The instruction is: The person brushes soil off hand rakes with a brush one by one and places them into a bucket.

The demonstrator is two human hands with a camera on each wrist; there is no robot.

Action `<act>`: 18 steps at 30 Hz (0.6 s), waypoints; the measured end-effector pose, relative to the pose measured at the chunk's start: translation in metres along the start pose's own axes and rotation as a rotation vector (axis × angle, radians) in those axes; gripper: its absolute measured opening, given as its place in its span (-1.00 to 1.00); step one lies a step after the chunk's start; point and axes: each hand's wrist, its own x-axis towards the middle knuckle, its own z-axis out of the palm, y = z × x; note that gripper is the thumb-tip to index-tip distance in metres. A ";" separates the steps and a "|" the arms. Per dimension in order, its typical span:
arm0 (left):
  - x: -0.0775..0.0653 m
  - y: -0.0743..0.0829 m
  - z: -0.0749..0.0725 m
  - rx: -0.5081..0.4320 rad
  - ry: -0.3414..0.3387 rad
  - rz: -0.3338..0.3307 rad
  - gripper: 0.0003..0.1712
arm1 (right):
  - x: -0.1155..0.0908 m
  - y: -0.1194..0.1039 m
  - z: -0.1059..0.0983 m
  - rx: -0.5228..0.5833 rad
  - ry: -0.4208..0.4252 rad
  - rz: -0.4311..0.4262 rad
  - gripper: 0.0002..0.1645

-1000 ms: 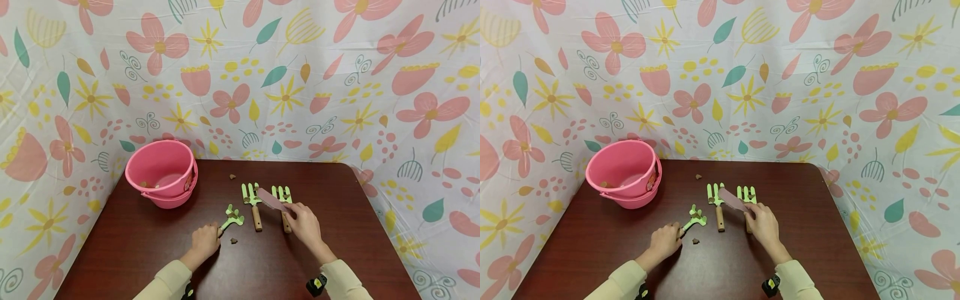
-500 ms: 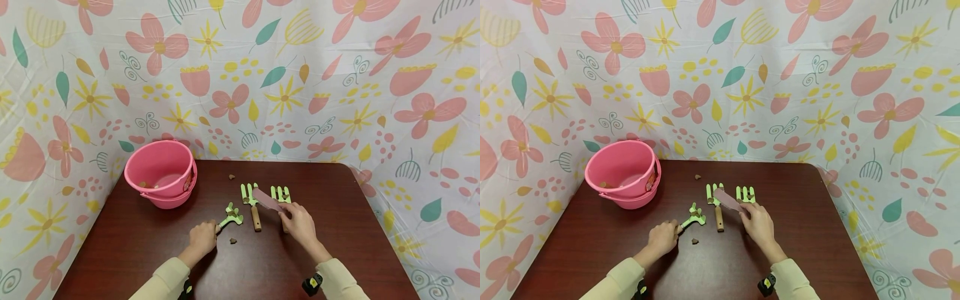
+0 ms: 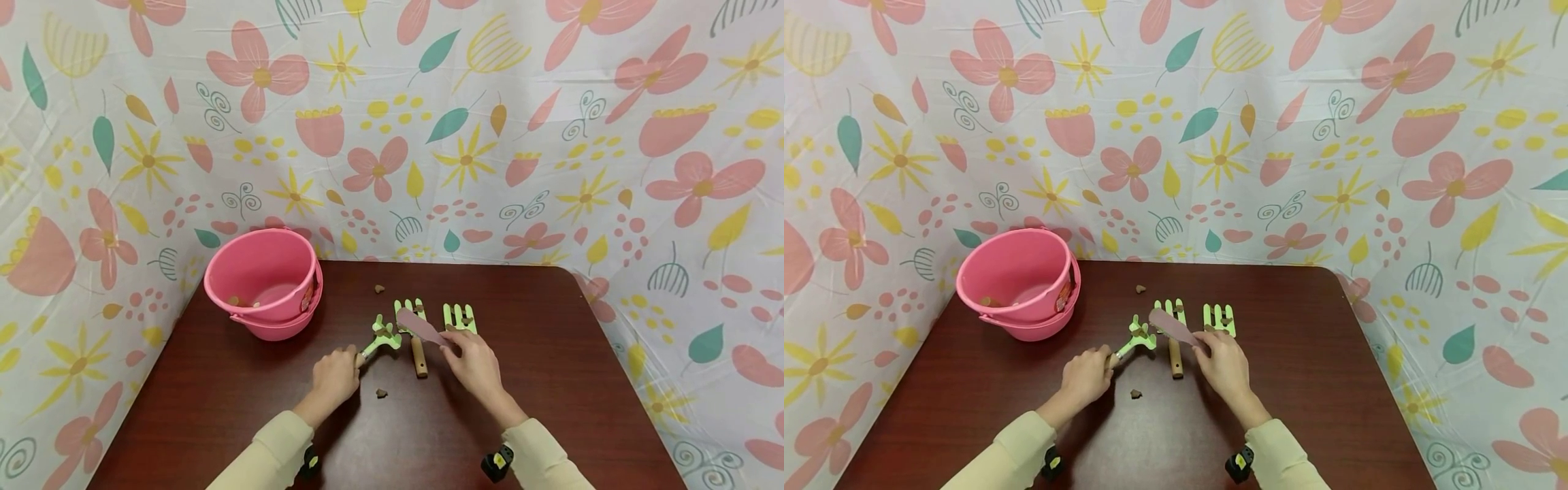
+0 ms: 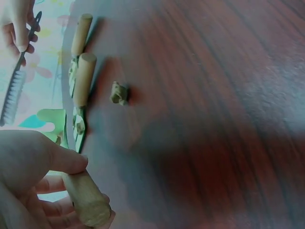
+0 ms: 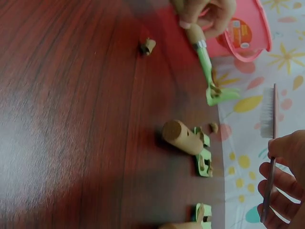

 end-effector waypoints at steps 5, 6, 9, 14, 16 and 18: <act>0.004 0.005 -0.002 -0.011 -0.014 -0.010 -0.72 | 0.003 -0.008 0.004 0.004 -0.014 -0.016 -0.72; 0.005 0.006 -0.003 -0.013 -0.008 -0.009 -0.72 | 0.004 -0.009 0.004 0.001 -0.018 -0.020 -0.73; 0.007 0.009 -0.004 -0.021 0.006 -0.004 -0.72 | 0.005 -0.013 0.006 -0.011 -0.020 -0.036 -0.73; 0.011 0.014 -0.008 -0.040 0.000 -0.010 -0.73 | 0.007 -0.021 0.009 -0.020 -0.023 -0.043 -0.73; 0.012 0.016 -0.009 -0.048 0.000 -0.008 -0.74 | 0.007 -0.024 0.010 -0.026 -0.020 -0.046 -0.73; 0.012 0.018 -0.010 -0.052 0.007 -0.003 -0.73 | 0.008 -0.027 0.012 -0.034 -0.012 -0.058 -0.73</act>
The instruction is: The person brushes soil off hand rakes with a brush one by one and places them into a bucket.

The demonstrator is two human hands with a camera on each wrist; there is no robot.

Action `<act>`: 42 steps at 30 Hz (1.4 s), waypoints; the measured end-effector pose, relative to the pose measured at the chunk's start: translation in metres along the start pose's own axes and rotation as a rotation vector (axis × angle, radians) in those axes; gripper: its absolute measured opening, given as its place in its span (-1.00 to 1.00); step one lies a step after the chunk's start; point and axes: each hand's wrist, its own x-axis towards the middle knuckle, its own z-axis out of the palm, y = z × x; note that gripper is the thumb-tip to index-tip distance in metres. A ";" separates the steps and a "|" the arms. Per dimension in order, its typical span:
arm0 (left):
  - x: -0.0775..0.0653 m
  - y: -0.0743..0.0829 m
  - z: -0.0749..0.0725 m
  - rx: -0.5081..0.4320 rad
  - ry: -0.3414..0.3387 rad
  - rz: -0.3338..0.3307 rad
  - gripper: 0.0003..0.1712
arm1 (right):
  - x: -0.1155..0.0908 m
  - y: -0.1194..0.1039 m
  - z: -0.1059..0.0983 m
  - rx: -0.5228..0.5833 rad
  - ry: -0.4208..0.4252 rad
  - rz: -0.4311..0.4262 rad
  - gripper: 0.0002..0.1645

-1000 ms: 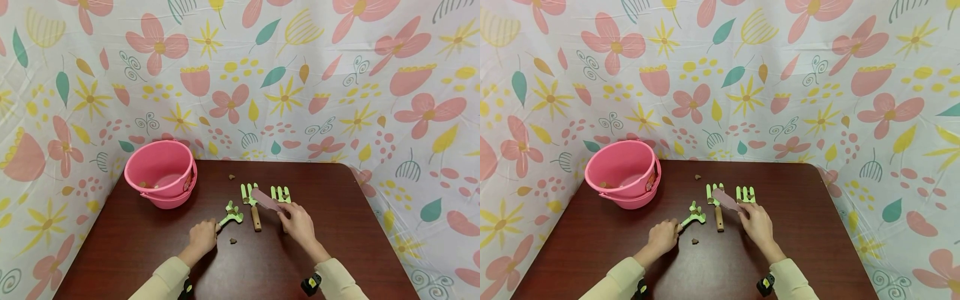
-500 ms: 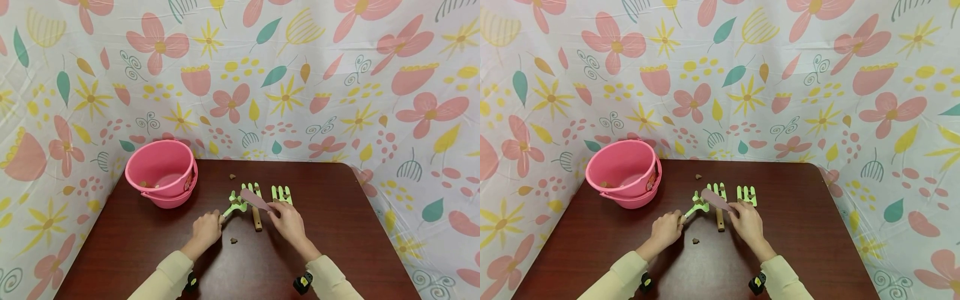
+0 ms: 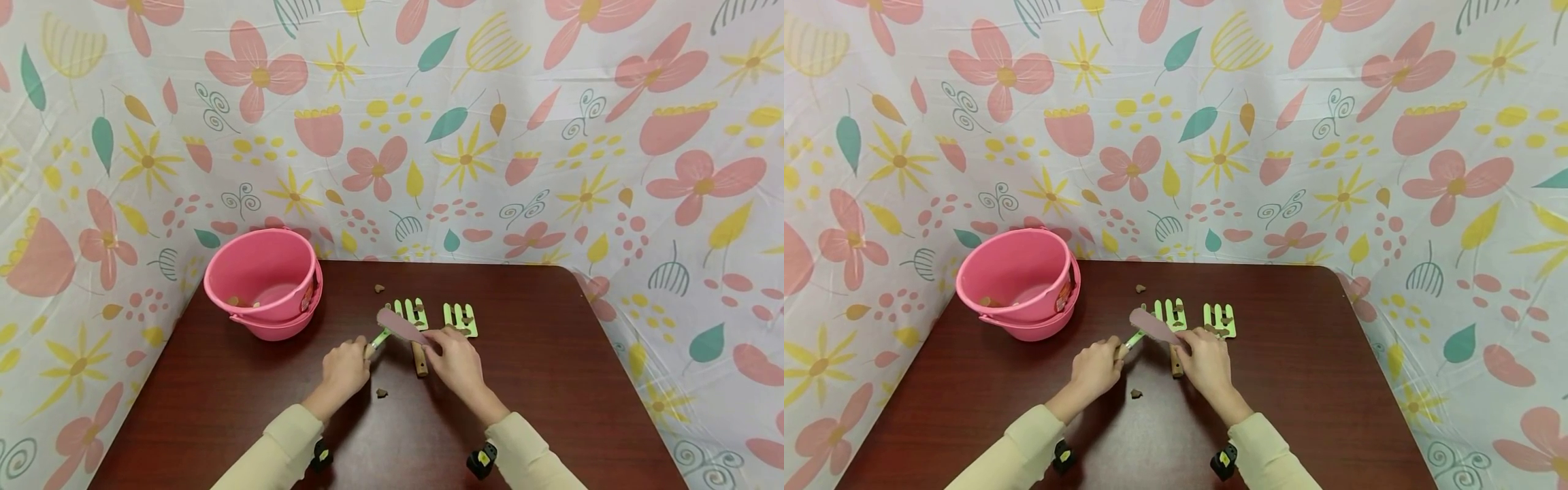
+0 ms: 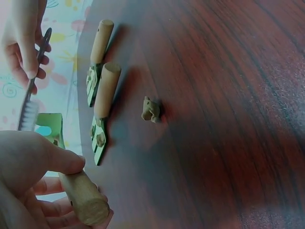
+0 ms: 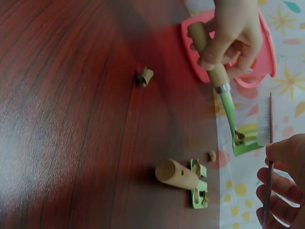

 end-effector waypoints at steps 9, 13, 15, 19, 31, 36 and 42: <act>-0.001 0.005 -0.002 0.004 0.026 0.013 -0.73 | 0.004 -0.009 0.005 -0.057 0.047 -0.039 -0.75; -0.001 0.008 -0.005 0.003 0.026 0.015 -0.73 | 0.005 -0.011 0.006 -0.098 0.054 -0.031 -0.75; -0.001 0.009 -0.006 0.006 0.028 0.016 -0.73 | 0.006 -0.012 0.007 -0.118 0.058 -0.034 -0.76; -0.001 0.012 -0.006 0.006 0.034 0.016 -0.73 | 0.008 -0.016 0.007 -0.158 0.068 -0.050 -0.78; -0.001 0.015 -0.003 0.069 0.060 0.030 -0.70 | 0.008 -0.022 0.010 -0.296 0.149 -0.096 -0.79; 0.001 0.014 -0.004 0.099 0.058 0.017 -0.71 | 0.006 -0.026 0.008 -0.301 0.100 -0.070 -0.82; 0.001 0.012 -0.004 0.120 0.089 0.020 -0.72 | 0.006 -0.028 0.006 -0.296 0.085 -0.069 -0.82</act>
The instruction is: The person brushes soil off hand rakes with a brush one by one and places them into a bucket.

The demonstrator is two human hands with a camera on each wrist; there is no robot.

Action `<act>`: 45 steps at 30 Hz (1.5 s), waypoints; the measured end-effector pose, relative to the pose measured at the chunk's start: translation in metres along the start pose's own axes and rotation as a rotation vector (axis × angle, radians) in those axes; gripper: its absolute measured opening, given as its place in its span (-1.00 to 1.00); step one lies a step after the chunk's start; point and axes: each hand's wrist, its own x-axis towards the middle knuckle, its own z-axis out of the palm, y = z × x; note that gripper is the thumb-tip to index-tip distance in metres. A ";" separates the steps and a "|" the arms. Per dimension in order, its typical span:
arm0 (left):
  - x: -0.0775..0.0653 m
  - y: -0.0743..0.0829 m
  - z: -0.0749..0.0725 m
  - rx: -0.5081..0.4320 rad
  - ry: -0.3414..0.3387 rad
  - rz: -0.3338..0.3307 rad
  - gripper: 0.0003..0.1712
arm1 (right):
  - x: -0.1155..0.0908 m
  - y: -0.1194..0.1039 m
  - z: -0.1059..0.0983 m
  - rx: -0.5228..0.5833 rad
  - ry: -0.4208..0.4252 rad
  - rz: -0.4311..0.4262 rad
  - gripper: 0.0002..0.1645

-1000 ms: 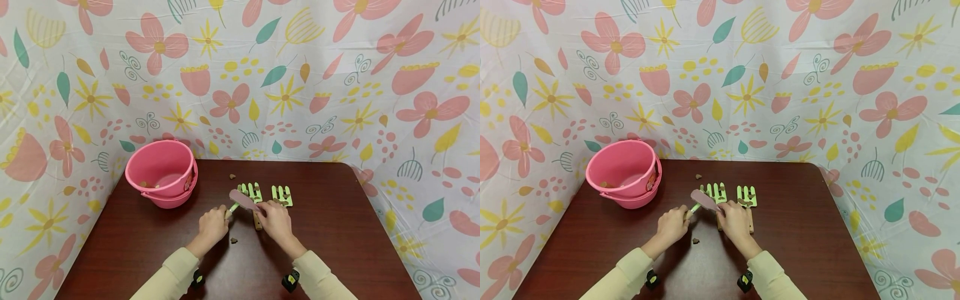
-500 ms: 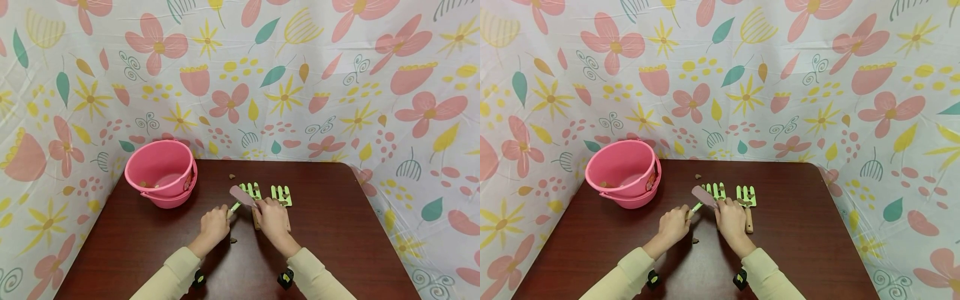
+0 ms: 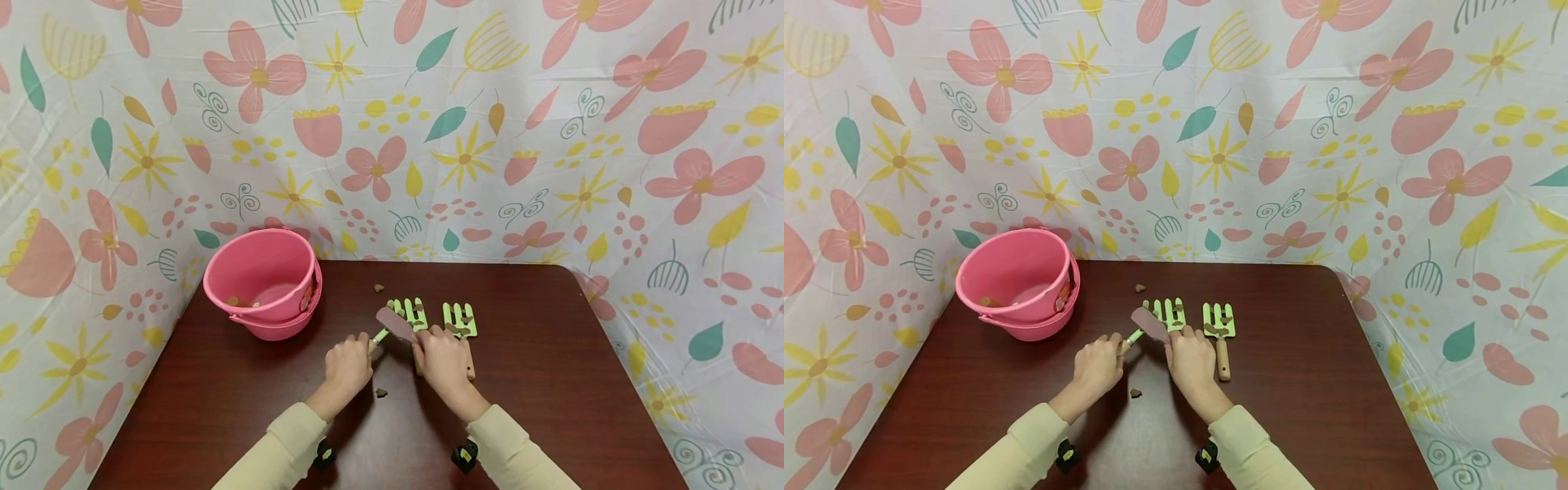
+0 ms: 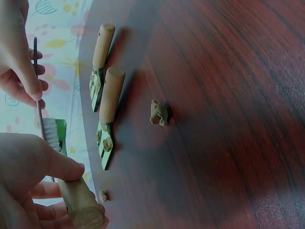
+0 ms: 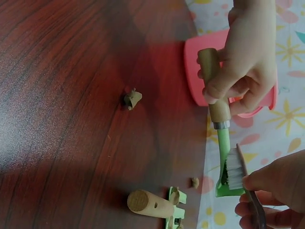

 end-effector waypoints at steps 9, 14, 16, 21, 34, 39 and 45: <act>0.001 -0.003 0.001 0.003 0.027 0.003 -0.72 | -0.002 0.001 -0.002 0.014 0.009 -0.005 -0.81; 0.001 -0.006 0.002 -0.014 0.028 -0.015 -0.72 | -0.002 0.002 -0.003 0.007 0.015 -0.018 -0.82; 0.002 -0.007 0.002 -0.017 0.027 -0.020 -0.72 | -0.003 0.002 -0.004 0.002 0.014 -0.019 -0.82; 0.004 -0.009 0.001 -0.017 0.038 -0.029 -0.71 | -0.005 0.002 -0.005 0.003 0.013 -0.020 -0.82; 0.006 -0.012 0.002 -0.016 0.006 -0.049 -0.71 | -0.009 0.005 -0.003 0.034 0.064 -0.030 -0.77; 0.004 -0.009 0.002 -0.019 -0.004 -0.042 -0.71 | -0.004 0.004 -0.003 0.050 0.074 -0.019 -0.76; 0.001 -0.002 0.001 -0.030 0.017 -0.002 -0.71 | 0.001 0.002 -0.002 0.048 0.049 -0.004 -0.75</act>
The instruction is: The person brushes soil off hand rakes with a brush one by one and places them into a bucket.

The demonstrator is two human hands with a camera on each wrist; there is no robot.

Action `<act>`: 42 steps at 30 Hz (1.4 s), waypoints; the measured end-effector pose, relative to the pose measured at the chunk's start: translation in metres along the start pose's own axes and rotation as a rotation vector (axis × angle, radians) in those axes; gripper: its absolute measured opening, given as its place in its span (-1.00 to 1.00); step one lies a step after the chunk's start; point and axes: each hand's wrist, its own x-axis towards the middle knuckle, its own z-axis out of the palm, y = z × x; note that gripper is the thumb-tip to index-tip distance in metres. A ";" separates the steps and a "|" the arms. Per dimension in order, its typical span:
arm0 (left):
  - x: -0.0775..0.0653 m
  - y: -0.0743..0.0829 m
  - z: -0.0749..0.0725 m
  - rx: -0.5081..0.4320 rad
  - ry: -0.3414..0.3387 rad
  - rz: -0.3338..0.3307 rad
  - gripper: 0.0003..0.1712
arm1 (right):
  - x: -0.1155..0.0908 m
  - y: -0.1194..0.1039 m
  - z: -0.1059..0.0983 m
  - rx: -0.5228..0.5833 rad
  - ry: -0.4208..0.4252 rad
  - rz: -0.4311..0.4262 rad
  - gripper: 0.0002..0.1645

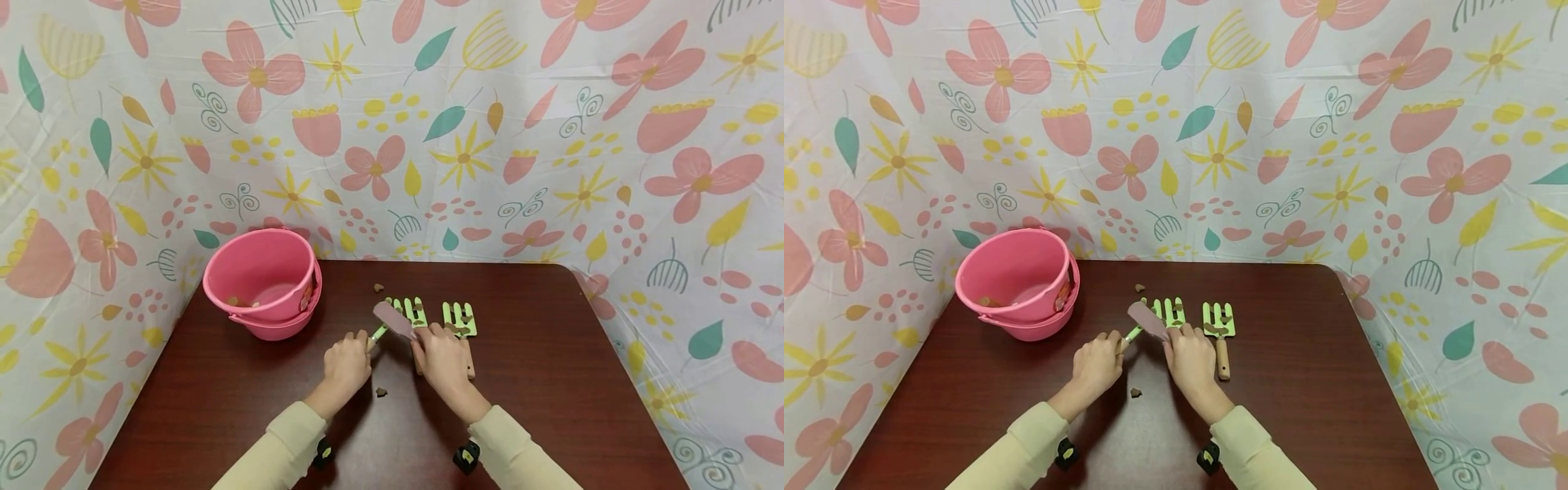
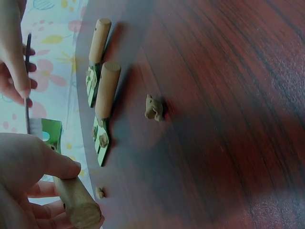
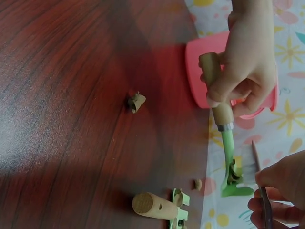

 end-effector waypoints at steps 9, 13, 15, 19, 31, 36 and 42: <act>-0.002 0.009 -0.003 -0.002 0.026 0.036 -0.70 | 0.002 0.000 0.004 -0.026 -0.015 -0.007 -0.80; -0.002 0.009 -0.003 0.017 0.044 0.033 -0.69 | 0.002 -0.001 0.003 -0.044 -0.037 -0.005 -0.80; -0.002 0.008 -0.003 0.021 0.057 0.029 -0.70 | 0.002 -0.001 0.002 -0.048 -0.048 -0.003 -0.81; -0.001 0.006 -0.001 0.025 0.071 0.028 -0.70 | 0.003 -0.001 -0.001 -0.042 -0.053 0.000 -0.82; 0.000 0.005 0.001 0.018 0.093 0.025 -0.75 | 0.001 0.001 -0.009 -0.065 -0.071 -0.003 -0.83; 0.002 0.004 0.002 0.028 0.112 0.033 -0.77 | -0.001 0.002 -0.011 -0.042 -0.052 0.003 -0.81; 0.004 0.003 0.002 0.041 0.127 0.044 -0.77 | -0.003 0.003 -0.012 0.004 -0.039 0.004 -0.80</act>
